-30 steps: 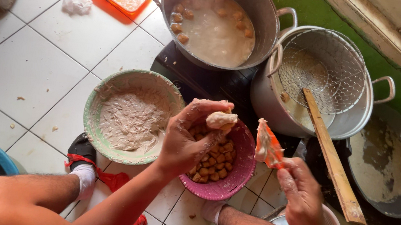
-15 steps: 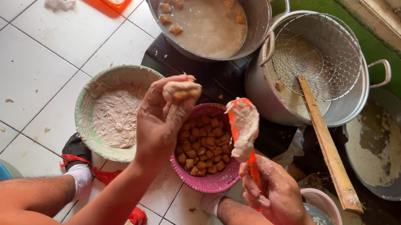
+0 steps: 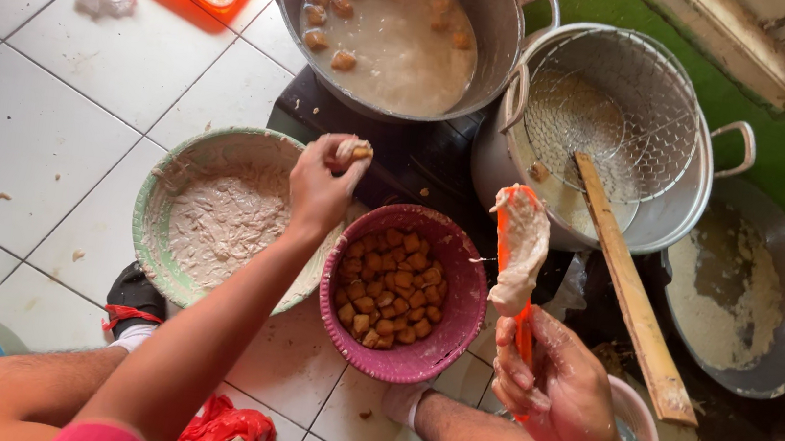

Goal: The person sits on the floor and coats fried tofu pieces with batter, holding a batter-covered spatula and spreading batter over each piece by hand, then drops the coated pieces into a pot of hot oil on a portable gas stove to fry.

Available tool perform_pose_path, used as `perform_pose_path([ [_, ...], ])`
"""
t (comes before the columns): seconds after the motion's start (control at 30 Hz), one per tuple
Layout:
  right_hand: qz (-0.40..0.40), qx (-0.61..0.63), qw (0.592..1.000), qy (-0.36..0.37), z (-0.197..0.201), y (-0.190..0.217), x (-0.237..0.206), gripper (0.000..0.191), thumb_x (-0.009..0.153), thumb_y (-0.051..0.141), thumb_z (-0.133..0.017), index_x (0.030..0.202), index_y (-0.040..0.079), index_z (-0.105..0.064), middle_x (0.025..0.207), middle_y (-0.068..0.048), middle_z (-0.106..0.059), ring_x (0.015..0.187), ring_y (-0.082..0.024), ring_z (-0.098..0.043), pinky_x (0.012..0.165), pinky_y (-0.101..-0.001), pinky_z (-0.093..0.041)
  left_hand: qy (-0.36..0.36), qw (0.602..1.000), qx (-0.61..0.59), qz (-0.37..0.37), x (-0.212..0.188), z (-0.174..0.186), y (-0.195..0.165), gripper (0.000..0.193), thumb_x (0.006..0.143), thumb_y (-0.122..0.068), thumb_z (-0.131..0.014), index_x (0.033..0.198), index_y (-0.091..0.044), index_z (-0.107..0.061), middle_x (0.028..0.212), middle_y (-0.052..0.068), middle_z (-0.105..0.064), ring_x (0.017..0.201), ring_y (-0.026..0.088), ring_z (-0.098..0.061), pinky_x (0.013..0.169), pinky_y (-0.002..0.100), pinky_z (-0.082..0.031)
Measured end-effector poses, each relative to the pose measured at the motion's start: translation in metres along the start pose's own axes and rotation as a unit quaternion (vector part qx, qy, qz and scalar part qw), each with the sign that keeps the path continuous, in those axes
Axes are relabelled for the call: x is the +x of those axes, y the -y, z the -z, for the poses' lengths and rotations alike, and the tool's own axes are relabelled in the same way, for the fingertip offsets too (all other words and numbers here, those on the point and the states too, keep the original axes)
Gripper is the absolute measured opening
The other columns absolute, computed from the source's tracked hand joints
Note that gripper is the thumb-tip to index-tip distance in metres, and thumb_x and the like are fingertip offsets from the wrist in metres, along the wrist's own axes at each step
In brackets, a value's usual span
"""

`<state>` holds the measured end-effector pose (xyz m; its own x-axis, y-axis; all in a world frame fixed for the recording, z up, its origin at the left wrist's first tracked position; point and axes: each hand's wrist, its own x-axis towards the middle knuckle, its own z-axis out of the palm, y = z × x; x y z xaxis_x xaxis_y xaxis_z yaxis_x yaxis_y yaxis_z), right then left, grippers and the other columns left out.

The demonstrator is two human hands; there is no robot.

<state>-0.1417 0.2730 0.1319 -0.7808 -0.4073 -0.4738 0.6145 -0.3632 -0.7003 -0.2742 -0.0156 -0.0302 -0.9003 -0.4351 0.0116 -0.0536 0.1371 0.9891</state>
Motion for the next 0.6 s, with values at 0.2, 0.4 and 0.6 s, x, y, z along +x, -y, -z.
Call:
perform_pose_path([
  [0.2, -0.002, 0.014, 1.0, -0.021, 0.006, 0.003, -0.003, 0.046, 0.108, 0.037, -0.037, 0.101, -0.004, -0.058, 0.06, -0.004, -0.046, 0.039, -0.008, -0.03, 0.04, -0.0252, -0.03, -0.072, 0.966, 0.217, -0.124, 0.093, -0.036, 0.011, 0.028, 0.083, -0.026, -0.083, 0.106, -0.014, -0.073, 0.107, 0.01, -0.068, 0.104, 0.031, -0.064, 0.088, 0.045, -0.051],
  [0.4, 0.004, 0.022, 0.999, -0.023, 0.013, 0.01, -0.002, 0.044, 0.107, 0.036, -0.038, 0.102, -0.002, -0.058, 0.059, -0.003, -0.045, 0.038, -0.009, -0.029, 0.04, -0.0266, -0.029, -0.149, 0.907, 0.229, -0.32, 0.124, -0.054, -0.03, 0.064, 0.073, -0.026, -0.082, 0.127, 0.003, -0.066, 0.114, 0.019, -0.067, 0.109, 0.036, -0.061, 0.093, 0.05, -0.048],
  [0.6, 0.018, 0.02, 0.999, -0.022, 0.02, 0.012, 0.002, 0.044, 0.109, 0.037, -0.038, 0.102, -0.003, -0.056, 0.061, -0.002, -0.045, 0.041, -0.008, -0.03, 0.042, -0.0263, -0.029, 0.282, 0.932, -0.186, -0.132, -0.012, -0.041, -0.076, 0.023, 0.107, -0.016, -0.06, 0.121, -0.004, -0.074, 0.121, 0.009, -0.075, 0.115, 0.016, -0.068, 0.105, 0.031, -0.053],
])
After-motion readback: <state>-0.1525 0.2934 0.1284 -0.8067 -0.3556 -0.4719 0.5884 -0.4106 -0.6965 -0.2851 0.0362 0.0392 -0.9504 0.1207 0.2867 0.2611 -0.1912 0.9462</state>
